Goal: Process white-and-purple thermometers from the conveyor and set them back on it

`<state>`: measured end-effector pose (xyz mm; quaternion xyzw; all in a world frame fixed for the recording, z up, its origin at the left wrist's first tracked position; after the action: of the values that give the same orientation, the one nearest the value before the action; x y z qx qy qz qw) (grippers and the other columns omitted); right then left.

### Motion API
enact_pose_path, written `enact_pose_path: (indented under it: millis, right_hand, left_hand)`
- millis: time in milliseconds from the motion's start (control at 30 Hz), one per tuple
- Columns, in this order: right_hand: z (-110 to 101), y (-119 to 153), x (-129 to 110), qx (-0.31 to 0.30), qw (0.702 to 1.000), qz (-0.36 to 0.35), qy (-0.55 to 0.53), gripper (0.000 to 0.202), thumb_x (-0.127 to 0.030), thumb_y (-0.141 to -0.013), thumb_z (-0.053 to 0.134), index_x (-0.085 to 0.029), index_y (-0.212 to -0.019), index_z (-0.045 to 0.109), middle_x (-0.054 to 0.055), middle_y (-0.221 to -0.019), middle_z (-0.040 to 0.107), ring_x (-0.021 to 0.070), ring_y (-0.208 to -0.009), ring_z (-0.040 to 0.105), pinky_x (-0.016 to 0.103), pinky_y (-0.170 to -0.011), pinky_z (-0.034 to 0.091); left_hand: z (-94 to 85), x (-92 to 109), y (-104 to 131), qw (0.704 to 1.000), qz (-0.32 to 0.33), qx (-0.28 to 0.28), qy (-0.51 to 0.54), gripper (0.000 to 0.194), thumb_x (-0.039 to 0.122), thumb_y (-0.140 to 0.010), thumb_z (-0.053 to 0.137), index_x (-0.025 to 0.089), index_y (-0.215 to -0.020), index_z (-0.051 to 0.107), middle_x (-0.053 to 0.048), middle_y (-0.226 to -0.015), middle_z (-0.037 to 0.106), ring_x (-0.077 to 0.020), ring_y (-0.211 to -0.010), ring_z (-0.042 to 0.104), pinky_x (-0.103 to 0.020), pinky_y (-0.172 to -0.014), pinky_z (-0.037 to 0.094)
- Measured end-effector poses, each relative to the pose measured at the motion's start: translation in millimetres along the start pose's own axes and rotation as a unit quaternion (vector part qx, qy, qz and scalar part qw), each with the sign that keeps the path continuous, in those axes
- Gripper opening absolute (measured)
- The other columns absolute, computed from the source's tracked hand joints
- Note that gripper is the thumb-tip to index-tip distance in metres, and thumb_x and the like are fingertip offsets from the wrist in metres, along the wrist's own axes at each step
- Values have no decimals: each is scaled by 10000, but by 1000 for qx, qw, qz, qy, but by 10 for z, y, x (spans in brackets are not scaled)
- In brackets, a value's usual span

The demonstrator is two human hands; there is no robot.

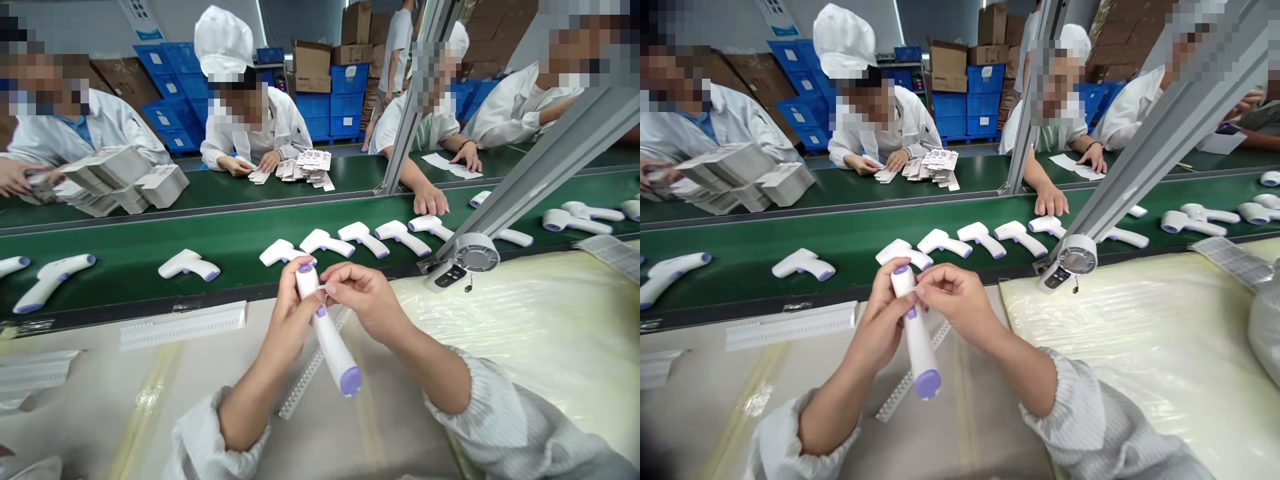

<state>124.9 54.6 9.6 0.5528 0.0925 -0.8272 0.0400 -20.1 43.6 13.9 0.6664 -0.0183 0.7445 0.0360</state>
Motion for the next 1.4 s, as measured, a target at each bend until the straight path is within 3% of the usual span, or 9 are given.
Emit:
enact_pose_path:
  millis: [233, 600, 933, 1167, 1400]
  right_hand:
    - [78, -35, 40, 58, 998, -10, 14, 95, -263, -707, 759, -204, -664, 700, 13, -865, 664, 127, -660, 579, 279, -573, 491]
    - [70, -27, -14, 72, 994, -39, 68, 85, -269, -718, 747, -202, -678, 713, 31, -863, 682, 174, -789, 634, 314, -698, 508]
    - [88, -15, -25, 80, 992, -46, 86, 98, -294, -725, 737, -215, -696, 687, 28, -828, 678, 177, -787, 621, 292, -652, 510]
    - [48, -35, -24, 56, 996, -38, 60, 111, -287, -738, 726, -212, -674, 675, 18, -819, 671, 154, -720, 585, 297, -643, 495]
    - [33, -32, -9, 65, 995, -41, 67, 94, -283, -710, 742, -213, -672, 693, 20, -838, 656, 147, -705, 588, 299, -635, 480]
  left_hand:
    - [75, -29, 53, 999, -35, 17, -7, 531, 295, -775, 603, 307, -1297, 508, 1, -1056, 538, -142, -826, 500, -242, -650, 386]
    - [99, -47, 62, 999, -33, 22, -7, 484, 403, -863, 616, 282, -1323, 526, -48, -1188, 583, -199, -968, 588, -284, -744, 467]
    - [74, -96, 45, 998, -23, 17, -50, 453, 518, -949, 542, 283, -1333, 490, -27, -1098, 564, -160, -822, 517, -278, -708, 423]
    - [86, -48, 66, 997, -58, -1, -50, 566, 359, -851, 573, 305, -1397, 434, -26, -1120, 551, -161, -810, 493, -279, -690, 399]
    - [117, -44, 78, 997, -57, -9, -58, 576, 357, -856, 564, 309, -1409, 408, -45, -1272, 527, -195, -988, 537, -311, -818, 436]
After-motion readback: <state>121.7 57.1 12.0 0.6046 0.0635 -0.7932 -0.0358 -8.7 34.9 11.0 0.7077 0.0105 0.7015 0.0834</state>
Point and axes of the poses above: each hand's wrist, its own y-axis away from the middle knuckle, its own z-axis out of the palm, x = y × z, the point moved 2 cm from there along -y, towards the middle knuckle
